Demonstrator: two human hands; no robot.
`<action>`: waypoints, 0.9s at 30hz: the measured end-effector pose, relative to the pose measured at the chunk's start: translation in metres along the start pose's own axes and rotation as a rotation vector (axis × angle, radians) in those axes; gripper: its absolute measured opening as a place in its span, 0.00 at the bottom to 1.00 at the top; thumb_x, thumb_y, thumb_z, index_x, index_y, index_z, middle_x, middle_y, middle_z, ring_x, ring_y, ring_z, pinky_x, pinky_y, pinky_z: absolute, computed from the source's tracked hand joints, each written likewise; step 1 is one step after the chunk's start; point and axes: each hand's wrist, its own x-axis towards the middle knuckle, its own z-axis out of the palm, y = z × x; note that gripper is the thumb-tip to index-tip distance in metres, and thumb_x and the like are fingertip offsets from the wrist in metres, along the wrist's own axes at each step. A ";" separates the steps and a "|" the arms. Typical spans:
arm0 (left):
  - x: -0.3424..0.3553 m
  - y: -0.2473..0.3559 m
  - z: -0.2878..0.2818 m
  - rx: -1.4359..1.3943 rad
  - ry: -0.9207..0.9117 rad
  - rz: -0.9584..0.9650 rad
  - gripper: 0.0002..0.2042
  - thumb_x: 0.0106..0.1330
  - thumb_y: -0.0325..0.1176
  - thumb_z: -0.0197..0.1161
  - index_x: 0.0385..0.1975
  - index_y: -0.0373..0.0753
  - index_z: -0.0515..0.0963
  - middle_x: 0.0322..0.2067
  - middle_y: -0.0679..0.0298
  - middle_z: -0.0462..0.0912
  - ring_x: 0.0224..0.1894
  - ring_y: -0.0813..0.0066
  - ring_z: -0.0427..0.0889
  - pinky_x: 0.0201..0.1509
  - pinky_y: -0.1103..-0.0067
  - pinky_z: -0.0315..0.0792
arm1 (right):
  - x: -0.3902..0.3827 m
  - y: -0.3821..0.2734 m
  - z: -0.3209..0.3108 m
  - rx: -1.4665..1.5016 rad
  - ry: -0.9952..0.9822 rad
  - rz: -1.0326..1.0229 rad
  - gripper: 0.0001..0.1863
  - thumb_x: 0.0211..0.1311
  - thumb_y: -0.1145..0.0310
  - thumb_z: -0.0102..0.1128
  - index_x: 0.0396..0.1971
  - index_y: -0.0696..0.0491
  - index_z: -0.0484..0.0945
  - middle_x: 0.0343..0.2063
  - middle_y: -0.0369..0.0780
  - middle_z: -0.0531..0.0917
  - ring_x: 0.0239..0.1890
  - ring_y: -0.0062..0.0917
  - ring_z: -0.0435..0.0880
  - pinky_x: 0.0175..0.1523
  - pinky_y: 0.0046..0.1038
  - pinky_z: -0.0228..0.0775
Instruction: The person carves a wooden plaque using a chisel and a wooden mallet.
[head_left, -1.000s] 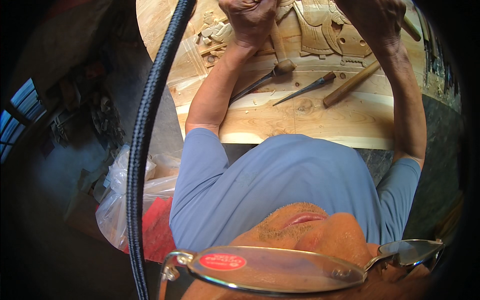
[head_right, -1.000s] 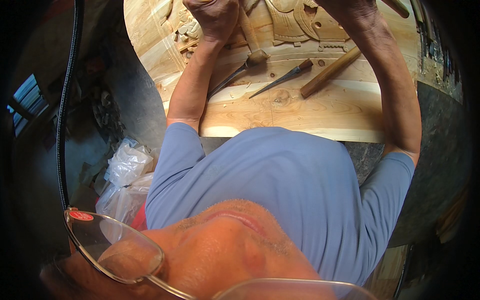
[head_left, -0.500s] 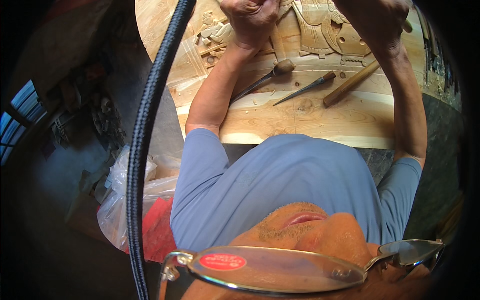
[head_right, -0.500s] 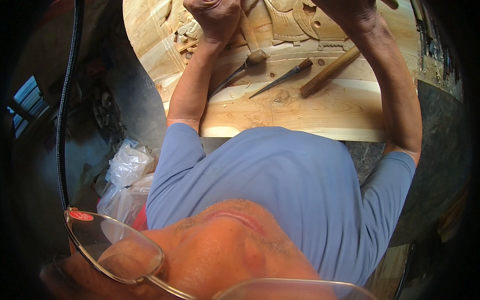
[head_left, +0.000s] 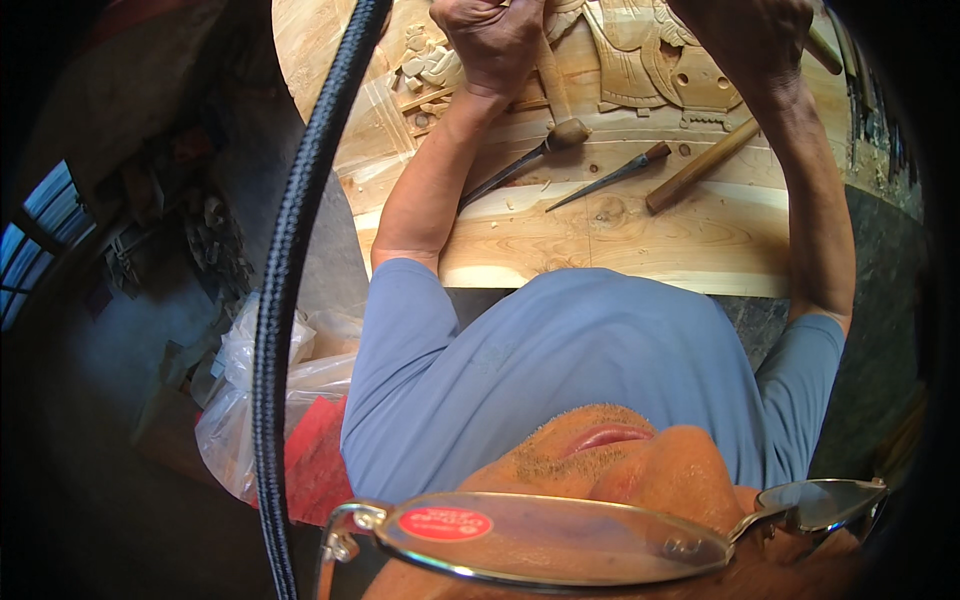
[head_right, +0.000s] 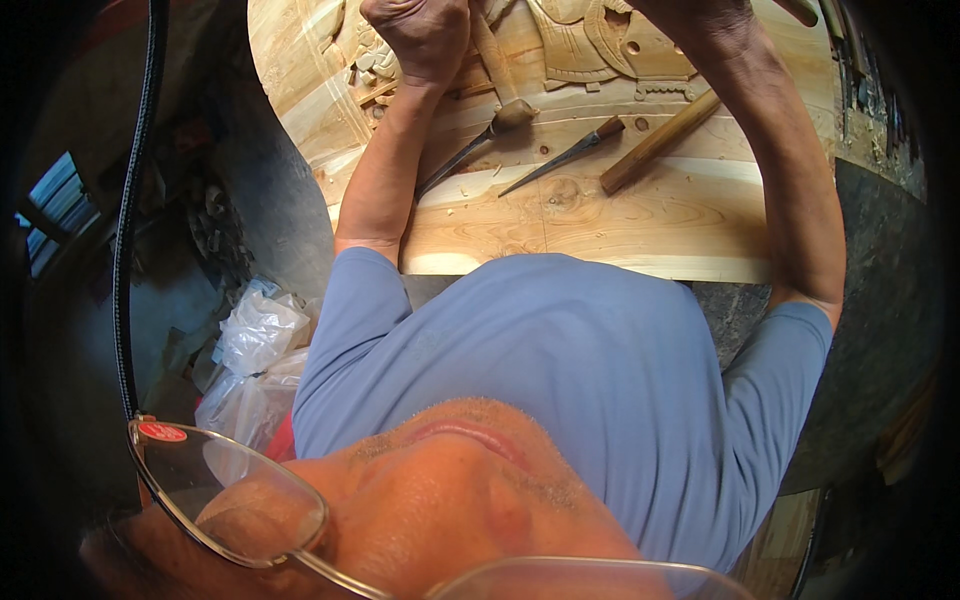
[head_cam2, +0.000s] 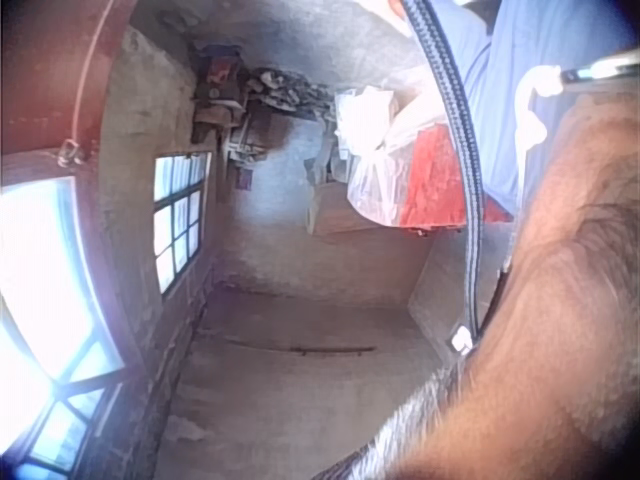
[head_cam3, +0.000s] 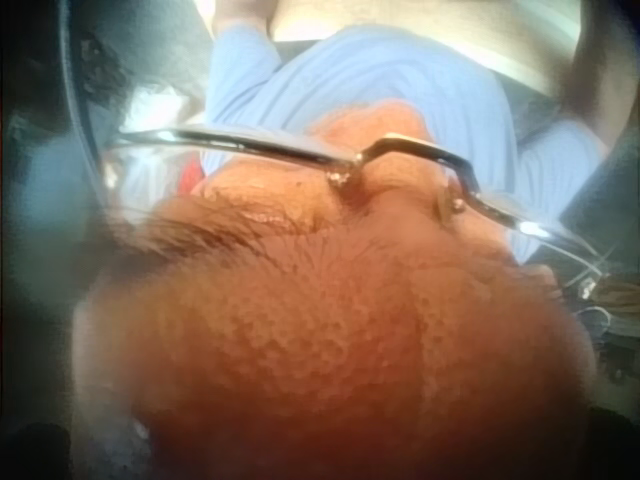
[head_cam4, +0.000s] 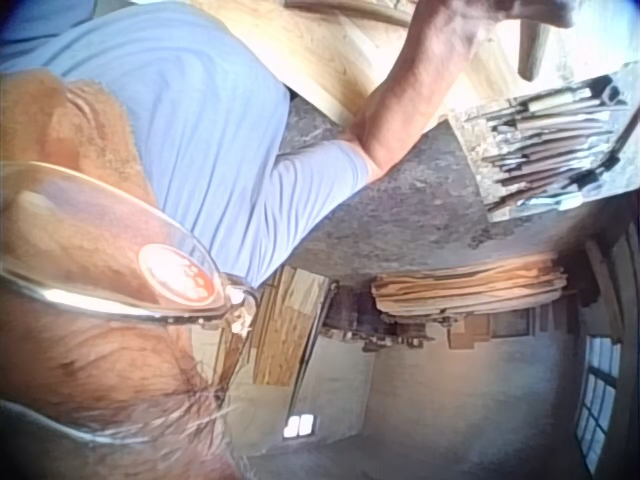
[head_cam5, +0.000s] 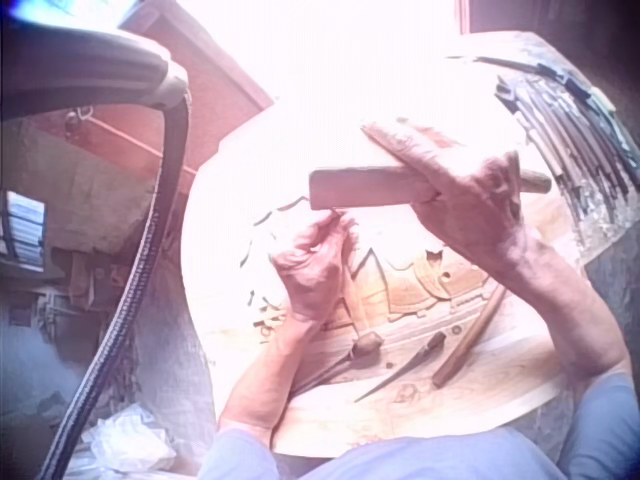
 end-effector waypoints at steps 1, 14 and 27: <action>0.001 -0.002 0.009 -0.054 -0.033 -0.009 0.09 0.70 0.20 0.66 0.47 0.27 0.85 0.36 0.63 0.88 0.36 0.83 0.84 0.39 0.86 0.79 | -0.004 0.007 -0.004 -0.027 -0.002 0.012 0.30 0.57 0.77 0.59 0.61 0.38 0.82 0.47 0.43 0.89 0.43 0.34 0.92 0.39 0.32 0.85; 0.005 -0.003 0.017 -0.088 -0.103 0.007 0.09 0.69 0.19 0.67 0.47 0.27 0.84 0.37 0.61 0.89 0.38 0.82 0.85 0.42 0.86 0.80 | -0.007 0.013 0.002 -0.055 0.062 0.024 0.27 0.59 0.78 0.59 0.57 0.37 0.84 0.44 0.42 0.90 0.42 0.32 0.92 0.39 0.31 0.86; -0.001 -0.010 0.091 -0.323 0.265 -0.167 0.10 0.70 0.21 0.66 0.48 0.28 0.85 0.34 0.64 0.88 0.34 0.83 0.84 0.36 0.87 0.78 | -0.009 0.015 -0.023 -0.158 -0.135 0.060 0.29 0.59 0.77 0.60 0.60 0.37 0.82 0.45 0.43 0.90 0.42 0.31 0.92 0.41 0.31 0.86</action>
